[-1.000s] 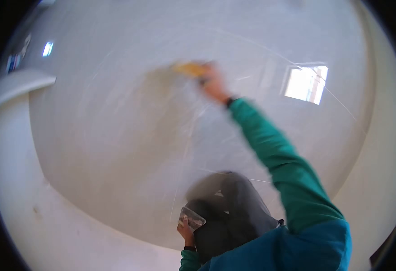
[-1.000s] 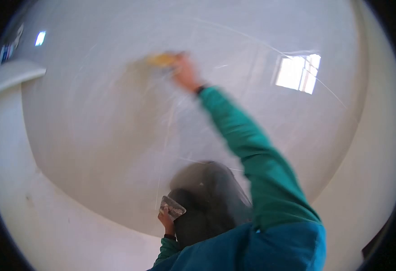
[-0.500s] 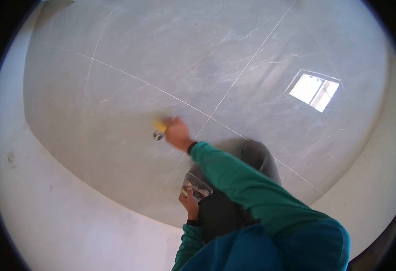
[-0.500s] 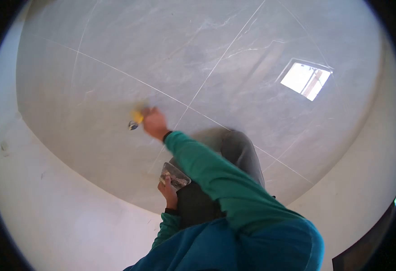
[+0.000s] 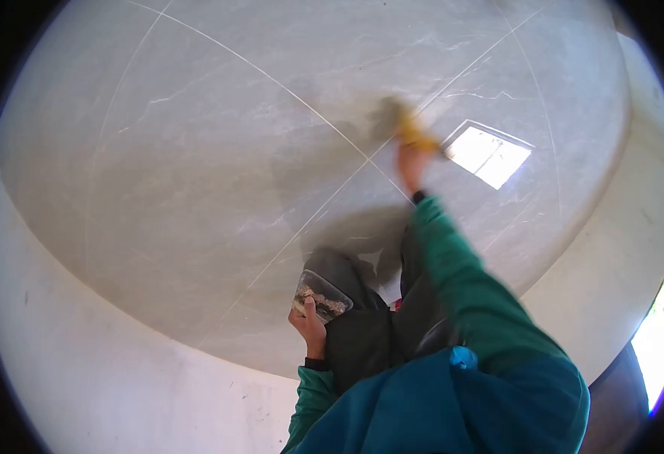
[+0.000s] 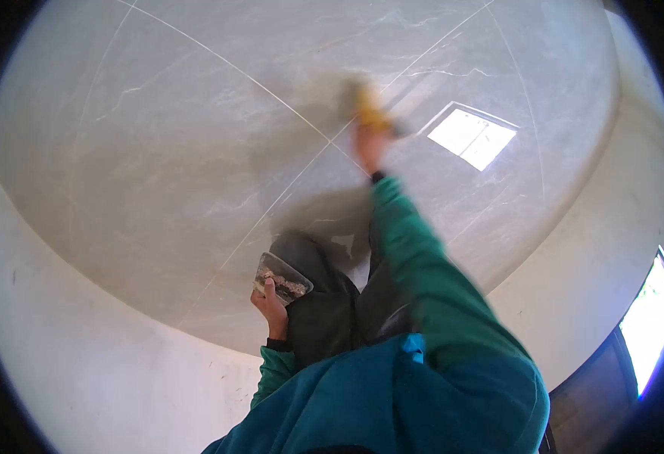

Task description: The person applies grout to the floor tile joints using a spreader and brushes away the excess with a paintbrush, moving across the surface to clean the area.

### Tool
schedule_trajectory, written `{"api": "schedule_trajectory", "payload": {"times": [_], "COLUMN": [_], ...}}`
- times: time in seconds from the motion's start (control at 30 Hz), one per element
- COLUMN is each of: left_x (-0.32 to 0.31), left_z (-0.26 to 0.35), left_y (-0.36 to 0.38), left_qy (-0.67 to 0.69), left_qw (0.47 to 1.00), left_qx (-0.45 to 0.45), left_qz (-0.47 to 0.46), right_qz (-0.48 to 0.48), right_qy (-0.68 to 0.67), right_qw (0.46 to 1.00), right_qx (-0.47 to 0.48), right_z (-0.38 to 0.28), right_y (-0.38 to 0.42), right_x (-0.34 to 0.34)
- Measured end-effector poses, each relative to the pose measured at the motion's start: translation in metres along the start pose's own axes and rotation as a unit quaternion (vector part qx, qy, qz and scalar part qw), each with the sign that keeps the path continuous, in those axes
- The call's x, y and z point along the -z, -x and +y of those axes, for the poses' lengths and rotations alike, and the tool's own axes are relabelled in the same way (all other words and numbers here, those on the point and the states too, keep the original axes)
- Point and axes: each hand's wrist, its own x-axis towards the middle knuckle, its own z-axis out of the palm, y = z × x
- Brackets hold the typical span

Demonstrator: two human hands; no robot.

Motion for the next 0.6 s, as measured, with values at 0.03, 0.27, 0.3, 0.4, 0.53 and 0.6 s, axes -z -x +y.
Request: {"api": "schedule_trajectory", "payload": {"times": [0.03,0.27,0.3,0.4,0.53,0.6], "left_x": [0.003,0.004,0.007,0.011,0.005,0.007], "left_z": [-0.003,-0.006,-0.006,-0.011,-0.009,-0.019], "left_y": [0.001,-0.002,-0.001,-0.001,-0.002,0.002], "left_qy": [0.004,0.043,0.014,0.028,0.054,0.028], "left_qw": [1.000,0.999,0.999,0.999,0.997,1.000], "left_qx": [0.002,-0.017,-0.031,-0.005,-0.048,-0.003], "left_qz": [-0.005,0.001,-0.001,-0.017,-0.002,0.011], "right_qz": [0.130,0.070,0.030,0.129,0.041,-0.007], "right_qy": [-0.070,-0.240,-0.170,-0.128,-0.244,-0.416], "right_qw": [0.985,0.960,0.961,0.955,0.966,0.908], "right_qx": [0.087,-0.127,-0.217,-0.232,-0.076,0.037], "right_z": [-0.069,-0.017,0.014,0.054,-0.099,-0.137], "right_y": [0.038,-0.024,-0.048,-0.035,0.079,0.115], "right_x": [-0.017,0.088,0.111,0.070,0.061,0.071]}}
